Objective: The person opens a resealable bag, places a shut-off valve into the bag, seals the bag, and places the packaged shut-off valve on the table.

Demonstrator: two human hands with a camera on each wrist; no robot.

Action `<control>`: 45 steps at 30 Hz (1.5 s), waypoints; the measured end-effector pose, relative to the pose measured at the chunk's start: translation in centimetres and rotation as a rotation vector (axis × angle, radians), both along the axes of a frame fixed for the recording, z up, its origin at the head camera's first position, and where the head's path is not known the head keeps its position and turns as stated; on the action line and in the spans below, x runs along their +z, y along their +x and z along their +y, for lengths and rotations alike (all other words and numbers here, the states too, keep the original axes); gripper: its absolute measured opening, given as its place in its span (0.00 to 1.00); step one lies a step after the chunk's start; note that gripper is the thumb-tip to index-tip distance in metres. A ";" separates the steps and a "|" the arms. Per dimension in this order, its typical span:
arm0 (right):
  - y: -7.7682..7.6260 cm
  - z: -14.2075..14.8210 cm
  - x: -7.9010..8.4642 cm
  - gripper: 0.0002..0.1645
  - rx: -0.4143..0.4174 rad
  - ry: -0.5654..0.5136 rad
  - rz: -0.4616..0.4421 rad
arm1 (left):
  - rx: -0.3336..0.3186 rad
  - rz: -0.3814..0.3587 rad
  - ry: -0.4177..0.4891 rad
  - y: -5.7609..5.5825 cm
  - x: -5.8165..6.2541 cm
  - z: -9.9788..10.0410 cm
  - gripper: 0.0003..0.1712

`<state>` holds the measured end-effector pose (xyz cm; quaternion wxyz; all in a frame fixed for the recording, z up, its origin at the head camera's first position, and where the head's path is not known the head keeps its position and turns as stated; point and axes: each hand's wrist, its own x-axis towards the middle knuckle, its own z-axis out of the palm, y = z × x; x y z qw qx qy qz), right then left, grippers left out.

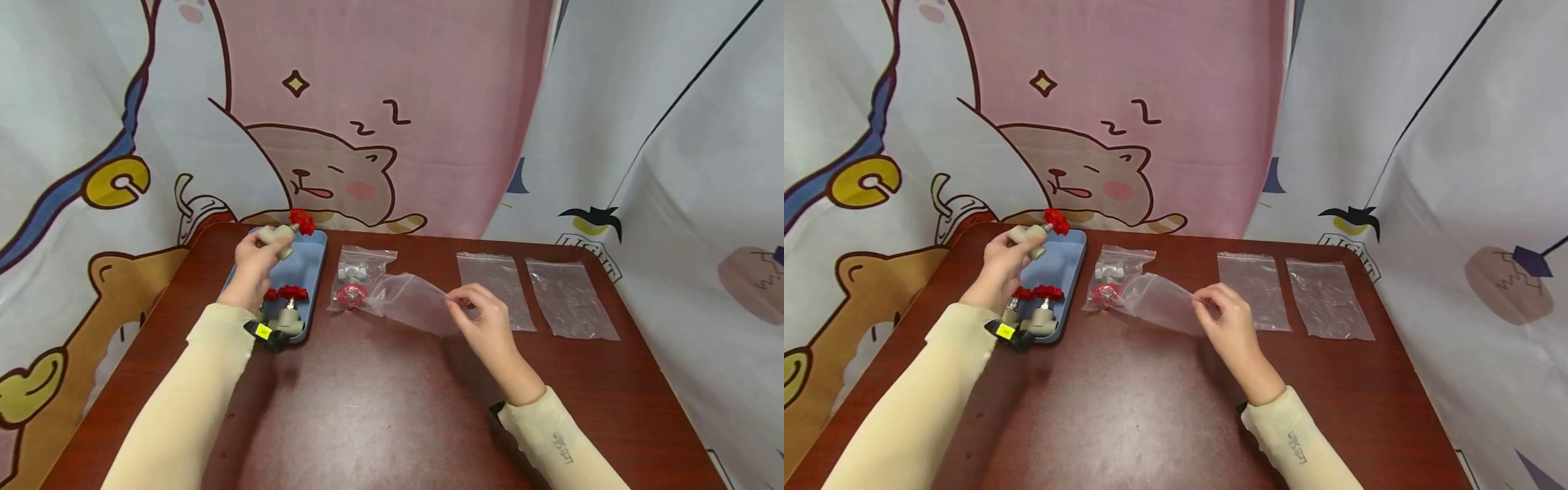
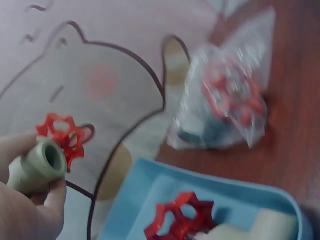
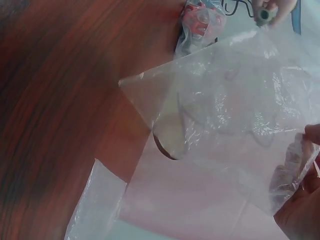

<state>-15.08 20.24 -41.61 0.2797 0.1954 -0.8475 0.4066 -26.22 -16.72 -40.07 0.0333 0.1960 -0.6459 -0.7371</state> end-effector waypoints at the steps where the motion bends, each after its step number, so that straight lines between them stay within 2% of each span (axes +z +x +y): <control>1: 0.0 0.0 0.0 0.03 -0.008 -0.010 0.004 | -0.016 0.004 0.063 0.2 0.3 -0.1 0.36; 4: -0.1 -0.1 0.0 0.04 -0.020 -0.040 0.020 | -0.073 0.011 0.216 0.9 1.0 -0.2 0.37; 7: -0.3 -0.1 -0.1 0.03 -0.031 -0.049 0.030 | -0.126 0.017 0.306 1.7 1.6 -0.3 0.37; 11: -0.3 -0.1 -0.3 0.03 -0.041 -0.064 0.023 | -0.180 0.072 0.382 2.9 1.9 -0.1 0.25; 14: -0.3 -0.1 -0.3 0.03 -0.043 -0.078 0.010 | -0.232 0.132 0.339 3.8 1.9 0.2 0.13; 17: -0.3 -0.1 -0.2 0.04 -0.048 -0.082 -0.002 | -0.302 0.194 0.245 4.7 2.0 0.7 0.08; 23: -0.3 -0.3 -0.2 0.04 -0.053 -0.081 -0.003 | -0.475 0.305 0.027 5.9 2.5 1.6 0.14; 26: -0.2 -0.5 -0.1 0.05 -0.048 -0.085 0.006 | -0.524 0.351 -0.038 6.3 2.8 2.2 0.19; 29: 0.3 -1.1 0.6 0.06 -0.036 -0.091 0.008 | -0.517 0.374 -0.069 6.5 3.0 3.0 0.22; 34: 1.3 -2.4 2.5 0.05 -0.017 -0.099 0.011 | -0.425 0.375 -0.101 7.1 3.0 4.6 0.27; 37: 1.6 -2.9 3.0 0.05 -0.008 -0.112 0.009 | -0.386 0.356 -0.093 7.4 3.1 5.4 0.29; 45: 1.6 -3.4 2.8 0.05 0.008 -0.162 0.014 | -0.390 0.278 -0.095 7.9 3.2 6.6 0.27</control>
